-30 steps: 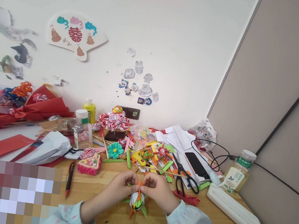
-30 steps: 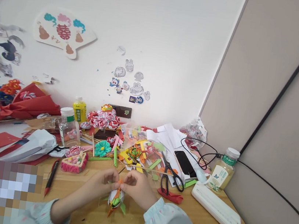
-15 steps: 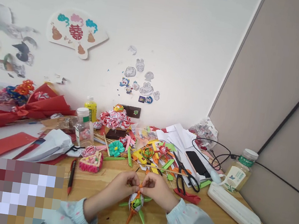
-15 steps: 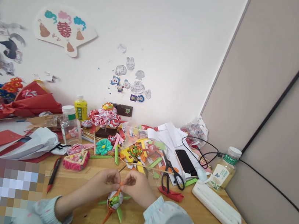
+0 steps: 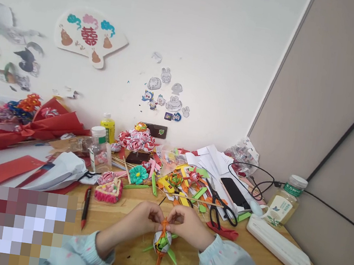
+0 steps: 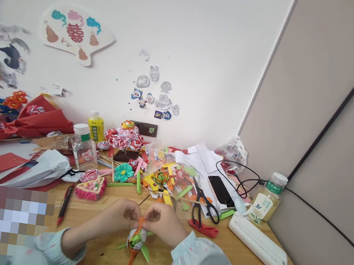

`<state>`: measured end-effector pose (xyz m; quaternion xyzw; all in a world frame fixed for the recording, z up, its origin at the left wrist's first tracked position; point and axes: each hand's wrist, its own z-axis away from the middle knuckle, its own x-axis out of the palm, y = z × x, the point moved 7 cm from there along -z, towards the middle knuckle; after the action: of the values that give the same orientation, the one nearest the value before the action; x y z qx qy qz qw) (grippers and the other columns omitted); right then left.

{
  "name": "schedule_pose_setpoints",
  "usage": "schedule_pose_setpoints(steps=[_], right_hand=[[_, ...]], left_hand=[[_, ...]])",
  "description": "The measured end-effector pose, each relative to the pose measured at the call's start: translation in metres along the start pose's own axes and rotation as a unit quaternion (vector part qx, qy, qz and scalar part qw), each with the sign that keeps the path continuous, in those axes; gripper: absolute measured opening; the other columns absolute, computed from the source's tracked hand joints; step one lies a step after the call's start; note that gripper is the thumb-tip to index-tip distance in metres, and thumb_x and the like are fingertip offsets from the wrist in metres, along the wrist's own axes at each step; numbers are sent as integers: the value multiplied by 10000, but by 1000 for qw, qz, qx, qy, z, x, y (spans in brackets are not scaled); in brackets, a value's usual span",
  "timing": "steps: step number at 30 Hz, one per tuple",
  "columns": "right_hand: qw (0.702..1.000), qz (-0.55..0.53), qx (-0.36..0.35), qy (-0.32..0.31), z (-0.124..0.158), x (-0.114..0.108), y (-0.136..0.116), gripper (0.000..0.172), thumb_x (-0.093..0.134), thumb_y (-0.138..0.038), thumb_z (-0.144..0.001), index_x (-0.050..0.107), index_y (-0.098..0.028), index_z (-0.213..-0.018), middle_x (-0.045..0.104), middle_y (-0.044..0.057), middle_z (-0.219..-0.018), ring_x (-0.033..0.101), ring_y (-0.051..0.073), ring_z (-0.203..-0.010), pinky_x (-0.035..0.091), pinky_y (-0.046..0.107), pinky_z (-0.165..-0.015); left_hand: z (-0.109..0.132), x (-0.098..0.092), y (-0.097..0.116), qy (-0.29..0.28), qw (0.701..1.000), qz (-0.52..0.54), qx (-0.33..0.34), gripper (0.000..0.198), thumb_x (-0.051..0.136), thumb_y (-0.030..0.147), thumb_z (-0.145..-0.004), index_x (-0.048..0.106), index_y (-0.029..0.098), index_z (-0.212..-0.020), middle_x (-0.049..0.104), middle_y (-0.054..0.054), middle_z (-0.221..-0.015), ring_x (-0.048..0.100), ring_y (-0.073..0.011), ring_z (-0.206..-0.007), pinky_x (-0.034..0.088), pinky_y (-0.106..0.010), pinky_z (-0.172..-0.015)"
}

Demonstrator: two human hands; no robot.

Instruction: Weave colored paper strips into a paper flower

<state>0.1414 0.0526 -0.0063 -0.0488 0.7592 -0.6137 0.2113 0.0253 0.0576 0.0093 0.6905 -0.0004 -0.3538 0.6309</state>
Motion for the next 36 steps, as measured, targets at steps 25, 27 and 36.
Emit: schedule_pose_setpoints(steps=[25, 27, 36], right_hand=[[994, 75, -74, 21, 4, -2, -31, 93, 683, -134, -669, 690, -181, -750, 643, 13, -726, 586, 157, -706, 448, 258, -667], [991, 86, -97, 20, 5, -1, -34, 35, 700, -188, -683, 697, -189, -718, 644, 15, -710, 583, 160, -698, 442, 269, -673], [985, 81, -147, 40, 5, -5, -40, 8, 686, -178, -708, 690, -184, -706, 655, 28, -732, 595, 167, -720, 447, 280, -696]], left_hand=[[6, 0, -9, -136, 963, 223, -64, 331, 669, 410, -665, 634, 184, -905, 693, -18, -788, 625, -166, -738, 458, -258, -627], [3, 3, -13, -136, 960, 240, -55, 336, 744, 405, -593, 641, 153, -789, 671, -6, -704, 605, -144, -674, 432, -236, -608], [-3, 7, -1, -72, 970, 232, 11, 411, 729, 506, -578, 554, 158, -710, 522, 48, -639, 465, -103, -622, 328, -215, -584]])
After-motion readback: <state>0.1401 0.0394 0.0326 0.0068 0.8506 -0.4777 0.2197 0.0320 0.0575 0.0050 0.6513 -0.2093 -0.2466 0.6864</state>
